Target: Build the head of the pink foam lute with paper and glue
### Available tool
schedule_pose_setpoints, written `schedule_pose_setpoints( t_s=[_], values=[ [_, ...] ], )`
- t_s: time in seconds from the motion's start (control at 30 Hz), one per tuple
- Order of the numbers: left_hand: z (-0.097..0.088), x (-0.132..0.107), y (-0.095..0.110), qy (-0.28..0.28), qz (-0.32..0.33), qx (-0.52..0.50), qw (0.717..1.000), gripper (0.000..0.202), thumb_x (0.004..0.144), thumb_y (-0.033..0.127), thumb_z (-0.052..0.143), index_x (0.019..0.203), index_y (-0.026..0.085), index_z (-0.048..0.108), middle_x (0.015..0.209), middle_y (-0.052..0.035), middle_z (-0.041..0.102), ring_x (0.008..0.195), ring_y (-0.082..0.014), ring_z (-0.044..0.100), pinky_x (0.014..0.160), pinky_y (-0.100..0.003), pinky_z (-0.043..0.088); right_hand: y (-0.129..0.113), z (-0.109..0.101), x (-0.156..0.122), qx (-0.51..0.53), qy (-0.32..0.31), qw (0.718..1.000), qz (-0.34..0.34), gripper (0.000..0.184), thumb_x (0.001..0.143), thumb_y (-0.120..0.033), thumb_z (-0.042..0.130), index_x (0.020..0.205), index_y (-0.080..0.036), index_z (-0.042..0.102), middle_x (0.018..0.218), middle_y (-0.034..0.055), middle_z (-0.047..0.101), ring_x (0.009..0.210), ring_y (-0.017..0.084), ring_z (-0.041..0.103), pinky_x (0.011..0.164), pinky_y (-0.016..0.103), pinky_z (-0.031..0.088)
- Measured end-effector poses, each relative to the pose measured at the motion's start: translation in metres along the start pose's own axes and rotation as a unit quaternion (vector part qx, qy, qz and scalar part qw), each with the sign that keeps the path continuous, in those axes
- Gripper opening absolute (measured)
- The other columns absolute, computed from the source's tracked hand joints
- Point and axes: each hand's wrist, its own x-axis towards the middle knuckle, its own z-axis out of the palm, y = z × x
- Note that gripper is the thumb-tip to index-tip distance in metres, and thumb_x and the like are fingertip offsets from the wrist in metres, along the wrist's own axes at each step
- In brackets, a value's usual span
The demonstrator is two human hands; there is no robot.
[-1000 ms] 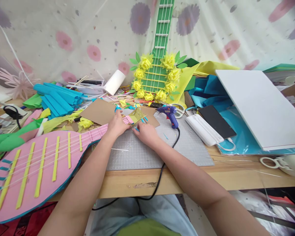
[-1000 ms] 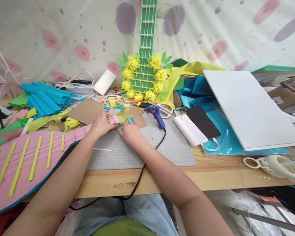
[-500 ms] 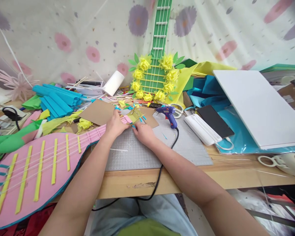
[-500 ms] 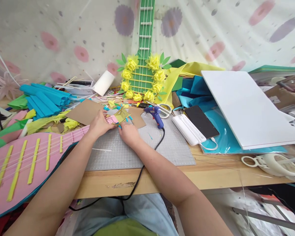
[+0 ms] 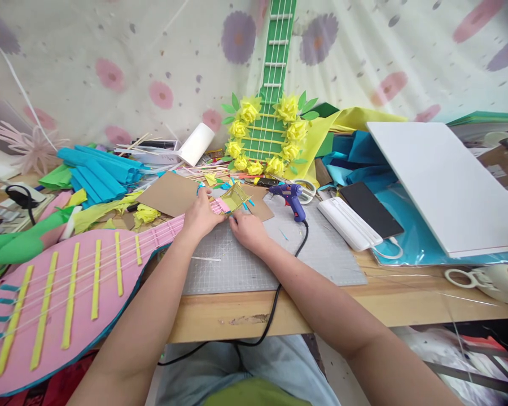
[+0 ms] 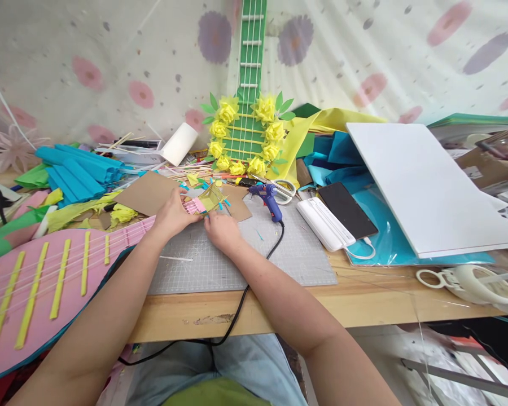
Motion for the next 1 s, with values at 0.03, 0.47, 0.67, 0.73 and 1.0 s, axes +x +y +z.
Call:
schedule_pose_setpoints(
  t_s=[0.03,0.47,0.67,0.73,1.0],
  values=[
    [0.000,0.000,0.000,0.000,0.001,-0.001,1.000,0.073,0.058,0.030,0.073,0.120,0.017,0.035,0.114,-0.0114,0.058,0.106,-0.0265,0.057,0.084,-0.035,0.045,0.000,0.000,0.000,0.002,-0.002,1.000,0.002,0.034,0.093,-0.031,0.030,0.105,-0.015,0.057,0.099,0.0127,0.068,0.090,0.022,0.065,0.075,0.030,0.045],
    [0.006,0.001,-0.001,-0.008,-0.006,-0.001,1.000,0.077,0.057,0.030,0.074,0.122,0.017,0.035,0.115,-0.0113,0.059,0.105,-0.0273,0.057,0.085,-0.036,0.046,0.002,0.000,-0.001,0.027,0.011,0.999,0.015,0.028,0.088,-0.033,0.039,0.100,-0.015,0.058,0.098,0.0116,0.068,0.090,0.022,0.064,0.074,0.028,0.043],
    [0.006,0.001,-0.005,-0.011,-0.017,0.020,1.000,0.074,0.060,0.031,0.072,0.122,0.016,0.034,0.113,-0.0118,0.060,0.106,-0.0280,0.058,0.085,-0.036,0.046,0.012,-0.007,-0.011,0.065,0.017,0.998,0.004,0.024,0.085,-0.035,0.046,0.094,-0.017,0.059,0.087,0.0069,0.069,0.082,0.019,0.063,0.067,0.025,0.039],
    [0.006,0.000,-0.004,-0.011,-0.015,0.032,0.999,0.073,0.061,0.031,0.071,0.122,0.015,0.034,0.115,-0.0137,0.059,0.109,-0.0289,0.056,0.088,-0.037,0.045,0.017,-0.012,-0.014,0.076,0.022,0.997,0.001,0.024,0.087,-0.034,0.042,0.089,-0.018,0.060,0.082,0.0049,0.069,0.077,0.017,0.063,0.064,0.024,0.037],
    [0.004,-0.003,-0.002,-0.020,-0.003,0.039,0.999,0.071,0.062,0.031,0.071,0.121,0.012,0.036,0.119,-0.0172,0.055,0.113,-0.0299,0.053,0.092,-0.039,0.042,0.030,-0.035,-0.005,0.119,0.091,0.988,0.042,0.026,0.092,-0.027,0.035,0.094,-0.017,0.059,0.088,0.0056,0.067,0.079,0.016,0.060,0.066,0.023,0.036]
  ],
)
